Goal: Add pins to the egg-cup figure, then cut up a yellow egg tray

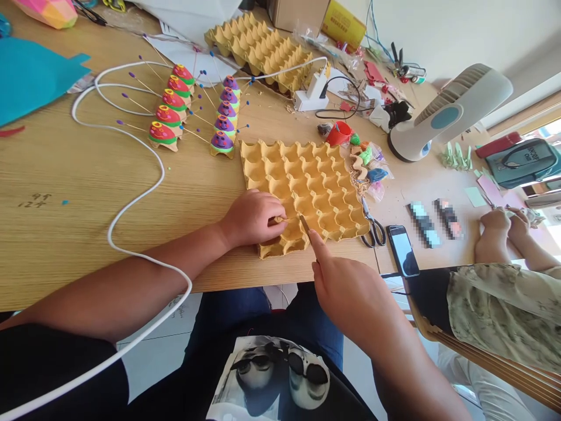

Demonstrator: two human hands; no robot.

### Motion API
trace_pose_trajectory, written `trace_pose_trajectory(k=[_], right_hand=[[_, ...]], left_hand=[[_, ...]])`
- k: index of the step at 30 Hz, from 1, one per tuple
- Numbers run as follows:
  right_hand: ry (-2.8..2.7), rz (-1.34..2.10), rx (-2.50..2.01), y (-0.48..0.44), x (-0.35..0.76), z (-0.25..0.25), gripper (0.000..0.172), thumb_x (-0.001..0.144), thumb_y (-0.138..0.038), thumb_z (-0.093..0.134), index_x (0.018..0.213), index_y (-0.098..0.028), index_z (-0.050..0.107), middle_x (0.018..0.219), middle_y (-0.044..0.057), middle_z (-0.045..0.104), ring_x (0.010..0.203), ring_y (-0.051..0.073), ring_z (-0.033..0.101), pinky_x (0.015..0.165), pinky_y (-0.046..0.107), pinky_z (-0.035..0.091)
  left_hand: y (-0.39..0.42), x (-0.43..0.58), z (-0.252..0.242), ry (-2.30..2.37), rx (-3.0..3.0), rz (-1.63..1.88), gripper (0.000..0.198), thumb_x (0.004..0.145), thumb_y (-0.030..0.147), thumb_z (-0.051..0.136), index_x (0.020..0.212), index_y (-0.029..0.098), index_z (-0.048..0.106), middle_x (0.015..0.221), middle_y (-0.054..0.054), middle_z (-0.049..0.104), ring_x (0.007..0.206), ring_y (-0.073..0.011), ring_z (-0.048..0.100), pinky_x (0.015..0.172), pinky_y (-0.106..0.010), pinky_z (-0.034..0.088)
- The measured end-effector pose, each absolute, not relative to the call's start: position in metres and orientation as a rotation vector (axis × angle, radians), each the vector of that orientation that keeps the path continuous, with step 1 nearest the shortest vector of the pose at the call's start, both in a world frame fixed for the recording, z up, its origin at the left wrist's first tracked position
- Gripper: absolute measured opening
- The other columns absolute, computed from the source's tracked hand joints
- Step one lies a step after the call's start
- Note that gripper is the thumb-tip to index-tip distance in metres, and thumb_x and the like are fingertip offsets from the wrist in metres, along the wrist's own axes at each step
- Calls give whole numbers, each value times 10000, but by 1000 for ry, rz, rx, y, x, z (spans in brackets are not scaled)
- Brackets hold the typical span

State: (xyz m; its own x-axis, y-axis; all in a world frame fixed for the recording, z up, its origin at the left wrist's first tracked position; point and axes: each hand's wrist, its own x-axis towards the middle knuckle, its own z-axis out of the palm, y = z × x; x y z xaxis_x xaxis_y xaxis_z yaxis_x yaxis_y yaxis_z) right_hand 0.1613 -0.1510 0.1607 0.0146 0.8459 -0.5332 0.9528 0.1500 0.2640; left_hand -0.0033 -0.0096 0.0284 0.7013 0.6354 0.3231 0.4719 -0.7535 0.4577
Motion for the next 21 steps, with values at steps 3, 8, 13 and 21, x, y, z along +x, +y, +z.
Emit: trace_pose_trajectory(k=[3,8,13,21], right_hand=[[1825,-274,1718,-150,160,161,707,1050,-234,429,1684,-124,136,726,26,735,672,208,722,487,319,321],[1839,-298,1776,-153,163,156,698,1059,-239,434,1686,-137,143,761,31,759,683,212,733,497,314,322],[1922,-383,1921,-166,176,148,667,1075,-240,421,1688,-217,158,859,16,797,743,220,756,534,301,367],[2004,-358,2041,-163,178,131,655,1067,-255,433,1679,-238,202,913,23,813,732,226,764,541,290,431]], left_hand=[[-10,-3,28,867,2567,674,205,897,337,628,782,206,737,793,-7,738,775,-182,645,722,-347,373],[-10,-3,28,867,2569,685,209,898,340,630,785,202,740,811,-7,745,782,-182,650,724,-348,372],[-10,-2,29,866,2570,686,218,903,338,626,770,203,734,741,3,710,746,-173,635,692,-346,353],[-10,-3,29,867,2594,694,226,903,337,620,755,198,719,730,-3,697,735,-176,624,676,-345,336]])
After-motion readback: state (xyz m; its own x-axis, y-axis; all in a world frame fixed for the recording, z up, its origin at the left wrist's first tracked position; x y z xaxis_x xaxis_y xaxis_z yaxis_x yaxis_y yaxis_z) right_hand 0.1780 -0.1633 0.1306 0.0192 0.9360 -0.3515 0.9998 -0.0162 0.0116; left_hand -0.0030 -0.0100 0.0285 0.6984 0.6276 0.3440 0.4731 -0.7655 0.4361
